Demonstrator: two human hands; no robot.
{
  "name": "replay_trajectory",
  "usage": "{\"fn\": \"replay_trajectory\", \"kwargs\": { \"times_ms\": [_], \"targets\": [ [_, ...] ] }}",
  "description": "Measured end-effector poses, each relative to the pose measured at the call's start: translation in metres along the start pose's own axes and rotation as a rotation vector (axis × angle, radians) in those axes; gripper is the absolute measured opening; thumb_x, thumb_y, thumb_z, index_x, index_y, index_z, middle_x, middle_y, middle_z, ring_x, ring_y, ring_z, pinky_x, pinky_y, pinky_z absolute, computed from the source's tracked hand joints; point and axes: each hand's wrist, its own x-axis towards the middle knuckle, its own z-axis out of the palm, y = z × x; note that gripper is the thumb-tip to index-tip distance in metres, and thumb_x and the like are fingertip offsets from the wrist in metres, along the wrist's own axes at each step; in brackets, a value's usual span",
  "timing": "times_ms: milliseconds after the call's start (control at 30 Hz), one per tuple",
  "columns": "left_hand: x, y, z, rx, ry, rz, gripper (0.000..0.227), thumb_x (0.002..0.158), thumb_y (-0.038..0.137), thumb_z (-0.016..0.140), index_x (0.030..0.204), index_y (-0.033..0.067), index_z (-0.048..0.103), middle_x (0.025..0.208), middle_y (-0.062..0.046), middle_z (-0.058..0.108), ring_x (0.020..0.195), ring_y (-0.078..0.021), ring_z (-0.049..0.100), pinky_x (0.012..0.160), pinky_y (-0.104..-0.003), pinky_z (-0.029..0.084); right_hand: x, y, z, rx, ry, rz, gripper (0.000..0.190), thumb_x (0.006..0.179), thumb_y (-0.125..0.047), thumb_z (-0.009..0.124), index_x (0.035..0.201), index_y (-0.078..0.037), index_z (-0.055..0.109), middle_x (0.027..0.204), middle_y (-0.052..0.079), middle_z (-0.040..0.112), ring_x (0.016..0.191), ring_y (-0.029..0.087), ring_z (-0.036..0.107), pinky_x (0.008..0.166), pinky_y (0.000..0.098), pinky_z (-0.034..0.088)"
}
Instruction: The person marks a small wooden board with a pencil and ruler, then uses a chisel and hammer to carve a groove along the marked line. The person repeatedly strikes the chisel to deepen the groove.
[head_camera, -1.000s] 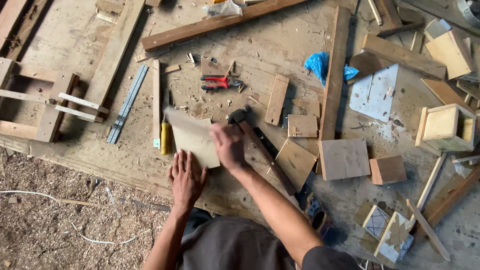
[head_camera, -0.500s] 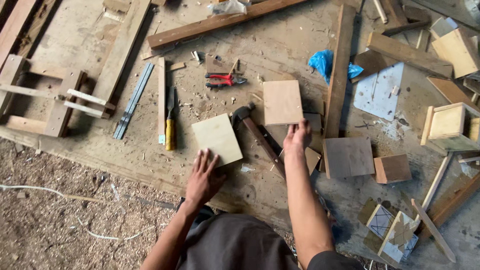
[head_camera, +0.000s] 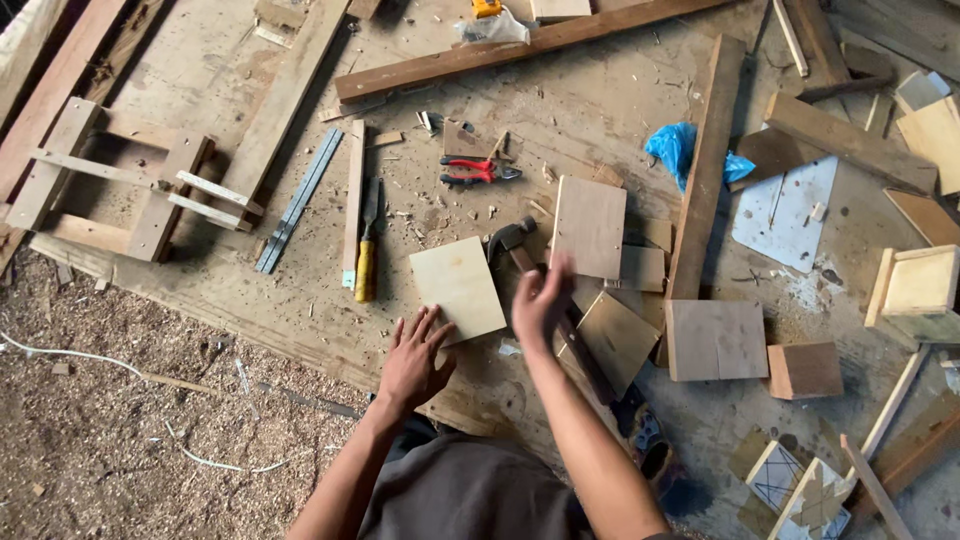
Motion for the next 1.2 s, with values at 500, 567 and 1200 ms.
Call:
{"fn": "replay_trajectory", "kwargs": {
  "times_ms": [500, 567, 1200],
  "targets": [
    [0.006, -0.049, -0.011, -0.075, 0.171, 0.022, 0.047, 0.088, 0.033, 0.068, 0.129, 0.011, 0.061, 0.153, -0.008, 0.049, 0.146, -0.0268, 0.039, 0.12, -0.049, 0.025, -0.059, -0.092, 0.001, 0.078, -0.443, -0.106, 0.05, 0.088, -0.014, 0.074, 0.132, 0.003, 0.059, 0.143, 0.022, 0.052, 0.13, 0.04, 0.05, 0.107, 0.0479, 0.042],
    [0.007, -0.061, -0.018, -0.076, 0.172, 0.041, 0.047, 0.089, 0.032, 0.067, 0.129, 0.0101, 0.061, 0.152, -0.008, 0.05, 0.146, -0.0262, 0.039, 0.119, -0.048, 0.027, -0.058, -0.101, 0.007, 0.079, -0.44, -0.08, 0.045, 0.089, -0.015, 0.073, 0.128, 0.002, 0.062, 0.14, 0.021, 0.055, 0.129, 0.04, 0.051, 0.107, 0.0474, 0.043],
    [0.063, -0.166, -0.084, -0.289, 0.092, -0.213, 0.039, 0.097, 0.042, 0.061, 0.117, 0.0102, 0.053, 0.095, -0.022, 0.072, 0.081, -0.0439, 0.07, 0.068, -0.054, 0.056, -0.053, -0.169, 0.062, -0.169, -0.256, -0.021, 0.022, 0.084, -0.019, 0.074, 0.1, -0.005, 0.069, 0.124, 0.015, 0.062, 0.114, 0.04, 0.056, 0.098, 0.0506, 0.044]
  ]
}}
